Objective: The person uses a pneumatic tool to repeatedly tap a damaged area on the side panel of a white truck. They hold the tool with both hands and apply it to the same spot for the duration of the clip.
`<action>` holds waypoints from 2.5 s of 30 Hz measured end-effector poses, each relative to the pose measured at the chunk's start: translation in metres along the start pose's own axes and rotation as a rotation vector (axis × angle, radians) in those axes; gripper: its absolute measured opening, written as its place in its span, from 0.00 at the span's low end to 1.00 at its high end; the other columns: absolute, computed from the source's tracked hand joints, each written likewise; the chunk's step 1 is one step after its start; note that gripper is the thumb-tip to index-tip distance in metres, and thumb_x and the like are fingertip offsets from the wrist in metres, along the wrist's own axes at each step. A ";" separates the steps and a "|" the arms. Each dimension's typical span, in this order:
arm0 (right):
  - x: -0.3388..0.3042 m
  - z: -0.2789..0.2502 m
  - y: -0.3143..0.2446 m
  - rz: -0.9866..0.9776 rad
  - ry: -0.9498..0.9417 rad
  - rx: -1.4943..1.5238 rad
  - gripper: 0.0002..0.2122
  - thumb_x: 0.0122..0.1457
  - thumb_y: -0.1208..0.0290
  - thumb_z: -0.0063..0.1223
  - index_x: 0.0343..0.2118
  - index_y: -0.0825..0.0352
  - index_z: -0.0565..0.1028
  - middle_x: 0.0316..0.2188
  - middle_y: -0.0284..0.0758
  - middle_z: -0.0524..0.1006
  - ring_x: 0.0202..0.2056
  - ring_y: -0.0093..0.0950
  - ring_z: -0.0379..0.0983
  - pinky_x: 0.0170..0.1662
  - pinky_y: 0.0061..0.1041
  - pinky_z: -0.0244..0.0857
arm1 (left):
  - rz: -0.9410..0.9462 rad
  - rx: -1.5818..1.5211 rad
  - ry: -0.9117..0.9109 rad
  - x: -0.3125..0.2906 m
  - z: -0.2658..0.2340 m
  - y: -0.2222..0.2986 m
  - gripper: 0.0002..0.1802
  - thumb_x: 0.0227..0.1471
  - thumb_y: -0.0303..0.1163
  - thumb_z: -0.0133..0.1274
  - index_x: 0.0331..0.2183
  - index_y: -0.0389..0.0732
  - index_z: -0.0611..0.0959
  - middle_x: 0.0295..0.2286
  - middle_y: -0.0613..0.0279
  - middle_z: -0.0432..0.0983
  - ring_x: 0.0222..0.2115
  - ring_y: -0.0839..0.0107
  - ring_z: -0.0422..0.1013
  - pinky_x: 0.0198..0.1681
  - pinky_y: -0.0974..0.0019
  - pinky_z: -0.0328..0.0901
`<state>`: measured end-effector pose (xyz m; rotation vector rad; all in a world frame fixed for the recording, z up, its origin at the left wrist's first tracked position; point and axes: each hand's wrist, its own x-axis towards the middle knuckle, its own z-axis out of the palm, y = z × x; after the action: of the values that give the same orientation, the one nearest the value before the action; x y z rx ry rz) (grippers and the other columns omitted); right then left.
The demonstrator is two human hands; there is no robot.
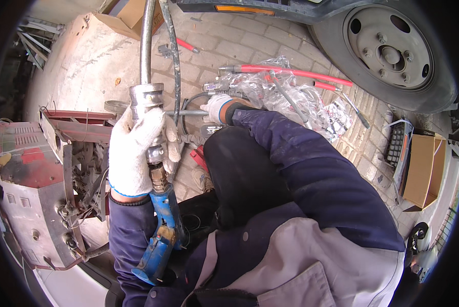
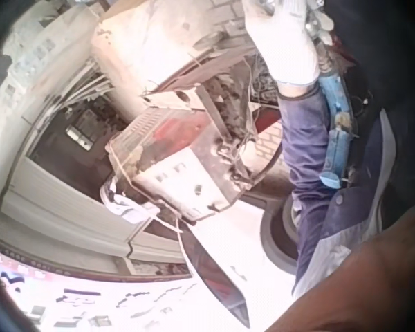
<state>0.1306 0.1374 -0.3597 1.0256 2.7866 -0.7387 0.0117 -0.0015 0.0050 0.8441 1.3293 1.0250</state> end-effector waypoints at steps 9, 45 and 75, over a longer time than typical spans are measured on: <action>-0.043 0.073 0.051 0.065 0.257 0.066 0.17 0.72 0.53 0.47 0.52 0.53 0.84 0.40 0.49 0.85 0.45 0.50 0.84 0.51 0.52 0.75 | -0.033 0.011 -0.016 0.003 -0.004 0.004 0.16 0.66 0.34 0.63 0.48 0.36 0.78 0.26 0.58 0.81 0.17 0.71 0.76 0.17 0.71 0.67; -0.243 -0.047 0.093 0.312 -0.212 -0.158 0.19 0.64 0.52 0.62 0.44 0.65 0.87 0.34 0.54 0.85 0.38 0.54 0.85 0.43 0.49 0.77 | -0.014 -0.039 -0.120 0.008 -0.007 -0.005 0.20 0.63 0.39 0.68 0.44 0.36 0.77 0.23 0.64 0.77 0.15 0.75 0.74 0.14 0.69 0.66; -0.224 -0.468 -0.074 0.254 0.709 -0.712 0.24 0.66 0.44 0.66 0.35 0.66 0.81 0.23 0.47 0.80 0.28 0.48 0.83 0.34 0.43 0.76 | 0.069 -0.052 -0.196 0.026 -0.014 -0.021 0.21 0.64 0.38 0.68 0.48 0.37 0.75 0.24 0.62 0.77 0.14 0.70 0.75 0.12 0.66 0.67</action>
<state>0.2972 0.1749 0.1356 1.6090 2.9017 0.7492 -0.0007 0.0146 -0.0247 0.9312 1.1101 0.9991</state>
